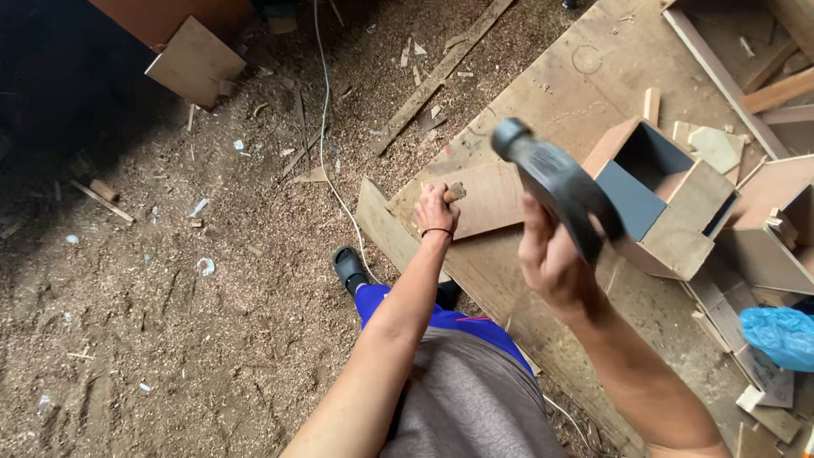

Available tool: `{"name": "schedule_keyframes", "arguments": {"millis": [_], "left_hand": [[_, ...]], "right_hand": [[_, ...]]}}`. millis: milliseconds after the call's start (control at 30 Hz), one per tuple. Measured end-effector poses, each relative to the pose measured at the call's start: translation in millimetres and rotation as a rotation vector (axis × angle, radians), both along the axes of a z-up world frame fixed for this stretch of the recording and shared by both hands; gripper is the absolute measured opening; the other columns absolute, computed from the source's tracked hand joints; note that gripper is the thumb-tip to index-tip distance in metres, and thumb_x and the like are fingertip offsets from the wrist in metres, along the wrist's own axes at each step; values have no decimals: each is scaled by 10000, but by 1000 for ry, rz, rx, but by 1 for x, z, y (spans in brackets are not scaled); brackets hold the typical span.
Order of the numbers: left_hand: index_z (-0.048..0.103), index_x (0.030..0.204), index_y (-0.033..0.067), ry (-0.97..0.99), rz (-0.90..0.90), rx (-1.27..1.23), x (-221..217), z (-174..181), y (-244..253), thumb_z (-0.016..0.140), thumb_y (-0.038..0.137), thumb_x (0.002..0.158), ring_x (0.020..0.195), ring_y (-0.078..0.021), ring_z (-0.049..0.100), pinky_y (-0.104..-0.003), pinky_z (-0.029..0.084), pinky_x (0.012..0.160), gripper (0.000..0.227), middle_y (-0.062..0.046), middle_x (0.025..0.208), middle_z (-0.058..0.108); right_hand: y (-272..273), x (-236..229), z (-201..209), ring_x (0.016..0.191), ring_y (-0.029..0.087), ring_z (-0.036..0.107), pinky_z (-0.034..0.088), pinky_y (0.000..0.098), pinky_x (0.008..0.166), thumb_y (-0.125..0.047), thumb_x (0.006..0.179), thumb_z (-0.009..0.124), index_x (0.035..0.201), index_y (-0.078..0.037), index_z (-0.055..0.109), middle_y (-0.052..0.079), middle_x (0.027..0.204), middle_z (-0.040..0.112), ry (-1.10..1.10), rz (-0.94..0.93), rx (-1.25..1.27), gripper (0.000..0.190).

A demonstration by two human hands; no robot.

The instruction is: The person uses a chisel and hammer to carve a rectangular wooden block on a workbench. They repeatedly position the chisel and strike it with the hammer to remove wood shavings, occasionally adjusting the block's position.

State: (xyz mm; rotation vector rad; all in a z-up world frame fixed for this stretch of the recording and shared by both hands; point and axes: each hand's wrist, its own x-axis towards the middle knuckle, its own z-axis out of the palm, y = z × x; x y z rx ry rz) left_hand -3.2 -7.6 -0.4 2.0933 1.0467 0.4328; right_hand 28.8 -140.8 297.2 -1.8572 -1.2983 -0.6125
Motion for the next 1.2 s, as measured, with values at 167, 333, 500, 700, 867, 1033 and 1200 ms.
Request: {"name": "schedule_keyframes", "arguments": {"millis": [167,333,500,700,867,1033,1200], "left_hand": [[694,1001,148,-31,13,6,3,-3,5,675,61,717,883,-439,630,-528,528,751,297,-147,1056,622],[692,958,114,-127,21,95,0,-5,5,685,75,694,930,-430,636,-524,526,772,267,-160,1027,629],[720,913,120,-112,17,-109,-7,-7,14,633,62,740,844,-344,683,-426,557,753,202,-137,921,672],[708,898,93,-294,-7,-129,-24,-16,28,710,65,807,779,-252,695,-370,561,705,95,-104,846,686],[730,976,91,-397,4,-317,-33,-26,34,747,105,824,831,-176,732,-322,603,775,154,-71,906,735],[751,1082,56,-372,-2,-428,-45,-44,44,823,119,824,875,-164,733,-311,602,811,275,-82,955,762],[706,1133,-9,-568,140,-894,-49,-71,47,843,99,821,877,-197,738,-328,657,786,358,-122,1035,728]], "right_hand": [[10,-1,-27,435,219,569,440,349,353,-257,1121,499,1446,10,469,134,659,633,500,-129,-611,421],[7,28,-68,406,144,539,434,274,355,-248,1143,484,1289,39,553,50,663,591,578,-62,-301,330],[3,55,-123,494,149,610,442,360,442,-268,1074,620,1046,-29,704,42,594,599,723,-256,-244,255],[-16,75,-228,588,203,668,541,375,586,-340,877,842,903,-45,638,25,671,662,866,-412,-360,359],[-34,76,-277,817,285,692,539,432,771,-287,802,910,1044,-41,609,116,903,702,851,-475,-496,458],[-38,72,-302,975,341,689,543,456,886,-310,736,948,1237,22,563,160,1038,695,824,-485,-563,713],[-35,64,-329,1262,460,570,466,453,1071,-358,640,1016,1466,109,411,358,1403,525,621,-460,-539,1125]]}}
